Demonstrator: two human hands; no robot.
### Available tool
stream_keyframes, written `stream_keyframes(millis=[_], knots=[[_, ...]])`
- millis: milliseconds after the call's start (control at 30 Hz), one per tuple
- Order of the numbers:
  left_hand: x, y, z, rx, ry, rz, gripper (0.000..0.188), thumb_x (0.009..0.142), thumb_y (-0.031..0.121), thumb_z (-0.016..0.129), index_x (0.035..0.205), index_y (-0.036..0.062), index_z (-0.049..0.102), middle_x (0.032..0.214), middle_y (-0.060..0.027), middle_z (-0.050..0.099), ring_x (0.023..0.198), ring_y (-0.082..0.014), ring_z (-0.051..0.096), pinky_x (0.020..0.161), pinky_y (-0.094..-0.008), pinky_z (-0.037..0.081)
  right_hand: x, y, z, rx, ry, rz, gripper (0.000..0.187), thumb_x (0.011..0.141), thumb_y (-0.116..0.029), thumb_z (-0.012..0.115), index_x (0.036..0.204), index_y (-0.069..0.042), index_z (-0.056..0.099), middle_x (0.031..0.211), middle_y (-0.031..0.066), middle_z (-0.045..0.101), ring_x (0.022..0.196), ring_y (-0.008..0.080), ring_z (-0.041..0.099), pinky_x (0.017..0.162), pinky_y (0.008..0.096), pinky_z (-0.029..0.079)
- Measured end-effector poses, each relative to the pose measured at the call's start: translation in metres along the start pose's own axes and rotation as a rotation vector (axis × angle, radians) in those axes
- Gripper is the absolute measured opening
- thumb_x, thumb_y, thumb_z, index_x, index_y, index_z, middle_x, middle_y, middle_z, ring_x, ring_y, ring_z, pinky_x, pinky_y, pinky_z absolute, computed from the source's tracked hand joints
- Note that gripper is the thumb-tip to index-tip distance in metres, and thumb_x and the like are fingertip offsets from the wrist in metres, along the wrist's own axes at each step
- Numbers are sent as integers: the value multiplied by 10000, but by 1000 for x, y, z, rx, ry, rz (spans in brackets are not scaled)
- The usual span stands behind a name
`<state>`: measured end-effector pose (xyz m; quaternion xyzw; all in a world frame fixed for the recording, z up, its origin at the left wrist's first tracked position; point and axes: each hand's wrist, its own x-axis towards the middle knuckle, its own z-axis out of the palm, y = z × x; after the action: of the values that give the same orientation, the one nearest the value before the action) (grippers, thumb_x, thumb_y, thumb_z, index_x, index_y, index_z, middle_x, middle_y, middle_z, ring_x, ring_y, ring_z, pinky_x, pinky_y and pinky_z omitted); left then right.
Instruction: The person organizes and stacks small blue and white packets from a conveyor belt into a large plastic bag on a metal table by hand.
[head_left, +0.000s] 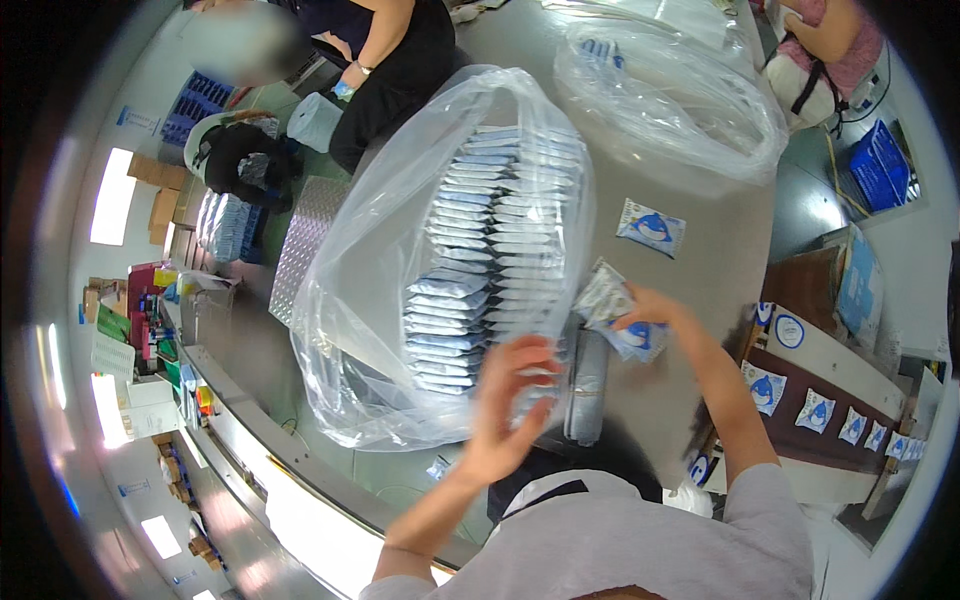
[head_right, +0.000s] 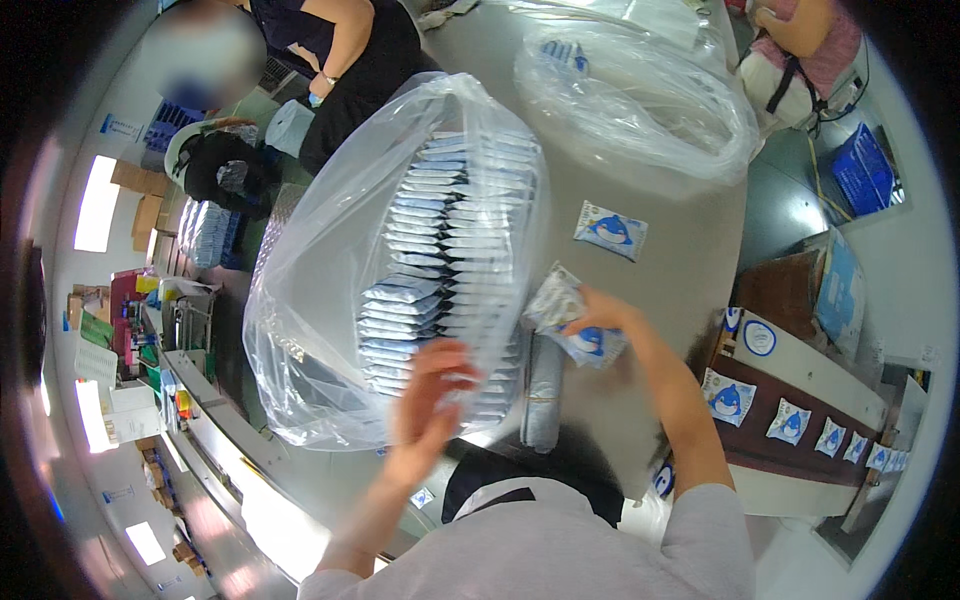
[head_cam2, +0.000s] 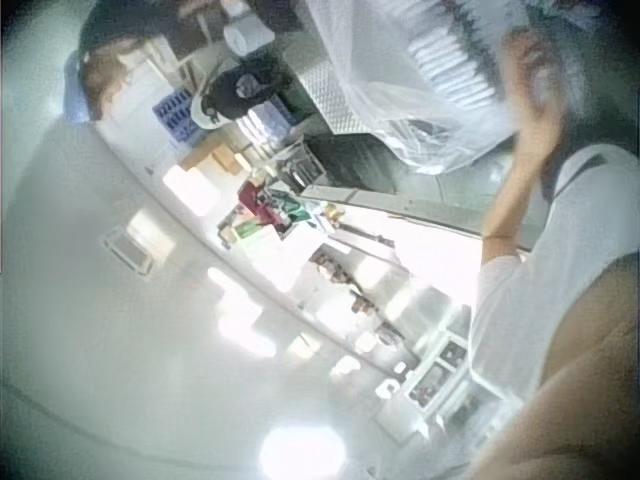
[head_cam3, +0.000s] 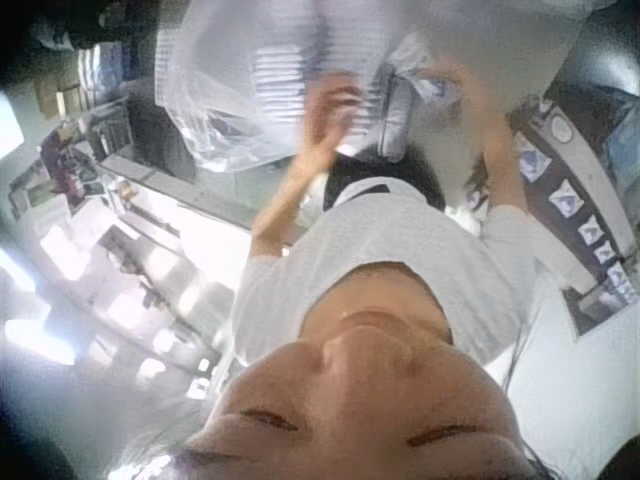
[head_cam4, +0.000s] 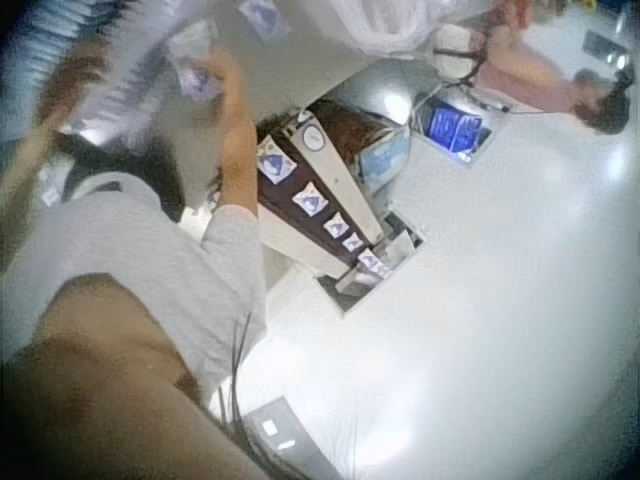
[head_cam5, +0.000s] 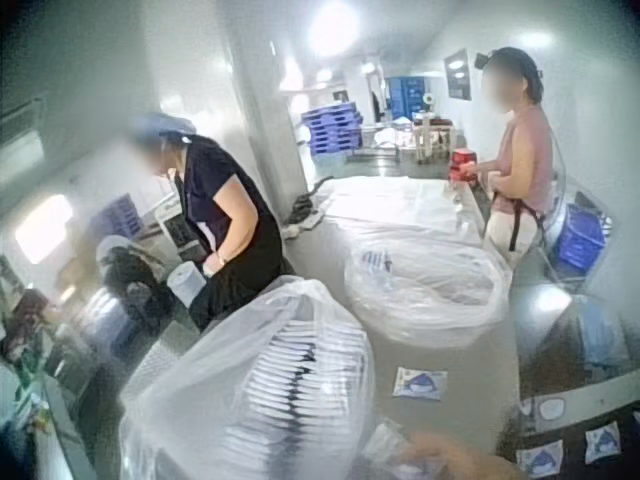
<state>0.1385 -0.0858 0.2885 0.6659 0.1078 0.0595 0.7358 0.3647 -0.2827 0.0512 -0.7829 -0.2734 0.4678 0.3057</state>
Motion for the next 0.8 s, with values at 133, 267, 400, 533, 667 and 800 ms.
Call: stream_keyframes(millis=[133,267,400,533,667,800], knots=[[34,100,-95,1233,198,362,535,645,44,718,1148,30,538,1246,-177,463,1144,-382,451,968,-452,365,-67,-32,-37,346,158,130,1033,545,-377,847,1348,42,352,1321,188,476,1216,297,462,1034,364,340],[99,78,-169,1775,239,140,697,681,191,731,1298,79,425,1280,-212,456,1031,-437,539,847,-486,467,-39,-92,-31,534,317,-287,982,566,-134,829,1384,-6,301,1318,116,475,1193,252,472,1036,334,331],[131,47,-248,1652,116,-117,610,708,130,647,1279,78,435,999,-243,618,818,-453,611,721,-500,508,40,-239,6,-156,420,-563,972,608,-312,808,1371,9,298,1280,179,487,1185,321,477,1001,391,365],[125,69,-224,1502,212,38,420,713,80,586,1132,86,558,833,-194,647,800,-414,614,732,-482,498,145,-283,89,-988,502,-442,935,641,-452,763,1353,-27,331,1169,163,515,1104,353,494,939,498,382],[78,100,-216,1317,222,504,427,712,108,639,1132,60,577,991,-175,639,923,-335,608,793,-397,486,188,-260,145,-882,528,-516,950,683,-653,627,1342,-21,364,1252,191,468,1194,370,413,901,621,347],[15,125,-162,884,67,411,394,712,13,665,1098,-11,588,1040,-161,593,942,-353,585,813,-378,485,166,-235,131,-823,571,-477,1009,710,-757,489,1378,-17,337,1362,211,390,1190,394,417,919,648,314]])
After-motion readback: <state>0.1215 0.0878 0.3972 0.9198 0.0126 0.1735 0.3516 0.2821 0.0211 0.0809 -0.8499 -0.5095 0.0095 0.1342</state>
